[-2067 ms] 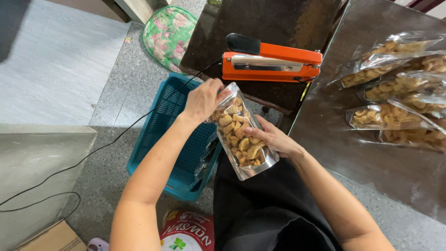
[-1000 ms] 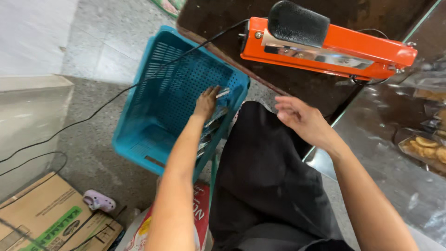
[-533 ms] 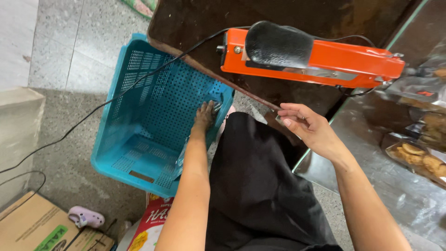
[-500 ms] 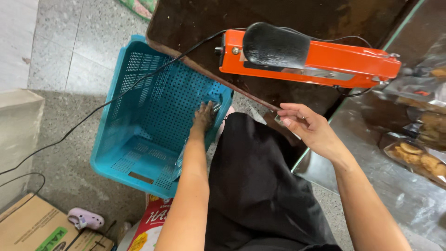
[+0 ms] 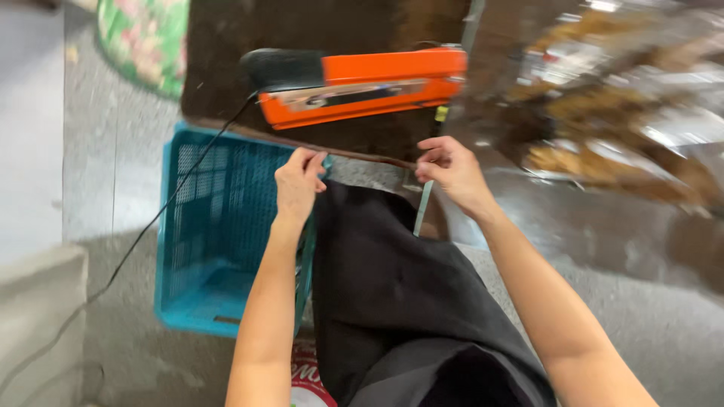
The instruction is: The person repeatedly picks up clear plastic bags filled with snacks, places them into an orange handheld heat sealer, and seals the top. Sealed bags are then placed into a blue basket. The process is repeated for multiple bags.
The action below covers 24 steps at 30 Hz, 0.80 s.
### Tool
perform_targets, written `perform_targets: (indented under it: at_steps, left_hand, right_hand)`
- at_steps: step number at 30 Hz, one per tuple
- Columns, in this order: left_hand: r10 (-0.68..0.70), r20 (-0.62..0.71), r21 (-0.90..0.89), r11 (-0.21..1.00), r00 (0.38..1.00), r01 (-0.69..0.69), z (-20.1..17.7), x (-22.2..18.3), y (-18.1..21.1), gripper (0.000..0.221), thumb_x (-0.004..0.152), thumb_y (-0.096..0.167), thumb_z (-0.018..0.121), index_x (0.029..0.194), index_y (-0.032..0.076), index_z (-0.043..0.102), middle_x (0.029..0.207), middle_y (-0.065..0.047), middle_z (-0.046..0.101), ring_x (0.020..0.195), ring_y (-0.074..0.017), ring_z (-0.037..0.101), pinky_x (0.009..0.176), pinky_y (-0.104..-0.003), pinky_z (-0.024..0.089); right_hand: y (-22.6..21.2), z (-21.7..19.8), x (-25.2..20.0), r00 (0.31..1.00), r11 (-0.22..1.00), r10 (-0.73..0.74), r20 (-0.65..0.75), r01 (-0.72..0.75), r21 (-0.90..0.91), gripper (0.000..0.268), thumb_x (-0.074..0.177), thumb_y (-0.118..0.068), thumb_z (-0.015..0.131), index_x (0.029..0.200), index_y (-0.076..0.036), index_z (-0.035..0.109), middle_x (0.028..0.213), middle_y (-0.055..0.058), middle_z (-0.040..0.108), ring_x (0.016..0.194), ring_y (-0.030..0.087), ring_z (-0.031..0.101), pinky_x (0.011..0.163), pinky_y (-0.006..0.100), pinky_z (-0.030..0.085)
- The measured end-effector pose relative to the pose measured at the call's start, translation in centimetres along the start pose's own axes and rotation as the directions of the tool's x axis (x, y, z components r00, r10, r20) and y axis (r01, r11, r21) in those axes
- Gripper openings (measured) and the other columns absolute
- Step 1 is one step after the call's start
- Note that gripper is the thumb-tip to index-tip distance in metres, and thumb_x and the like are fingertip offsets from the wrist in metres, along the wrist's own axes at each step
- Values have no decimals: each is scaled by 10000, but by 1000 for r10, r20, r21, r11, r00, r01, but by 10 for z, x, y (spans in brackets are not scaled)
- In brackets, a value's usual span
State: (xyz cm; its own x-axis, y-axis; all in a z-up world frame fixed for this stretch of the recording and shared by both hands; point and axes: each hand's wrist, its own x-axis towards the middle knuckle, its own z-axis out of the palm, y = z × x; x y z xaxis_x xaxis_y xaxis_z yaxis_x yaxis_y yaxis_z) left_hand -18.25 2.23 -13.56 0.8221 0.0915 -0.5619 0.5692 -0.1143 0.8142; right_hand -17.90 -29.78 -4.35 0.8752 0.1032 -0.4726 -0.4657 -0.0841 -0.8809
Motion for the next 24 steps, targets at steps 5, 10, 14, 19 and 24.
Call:
perform_targets:
  at_steps: [5,10,14,19,24]
  left_hand:
    - [791,235,270,505,565,-820,131,-90,151,138,1029,155,665,1091,81,764,1054,-111,760,986,-288,738,849,-380,596]
    - [887,435,188,81,157,-979,269,-126,211,398,940,223,695,1301,84,602,1327,-111,608,1303,-334,561,1122,-442,473]
    - [751,615,377,-10,242,-926,313,-126,213,348,953,216,679,1279,98,652,1257,-97,634,1224,-313,583,1011,-437,497]
    - [727,601,345,141,333,-928,294,-118,200,165,998,171,634,1121,126,734,1138,-93,711,1122,-279,670,981,-370,549]
    - [570,593,175,598,568,-782,210,-99,219,303,993,293,628,1130,43,730,969,-154,765,862,-225,740,806,-343,570]
  right_hand:
    - [20,-37,-47,999,988,-25,-31,20,-153,212,1050,-166,629,1089,21,720,875,101,765,805,168,729,746,288,582]
    - [31,-90,-111,983,847,-157,-101,81,-526,189,1016,-191,660,1087,-48,762,941,66,798,875,128,739,789,306,555]
    - [41,-123,-155,915,954,-167,-367,57,-294,283,986,-214,665,1223,-63,691,1034,55,757,934,127,716,837,302,573]
    - [60,-144,-177,777,959,-272,-567,171,-225,474,987,-260,729,1378,-41,574,1239,95,671,1123,182,634,976,323,523]
    - [40,-153,-154,881,931,-357,-311,361,-49,701,1007,-339,705,1567,-64,386,1513,153,536,1368,225,528,1135,354,444]
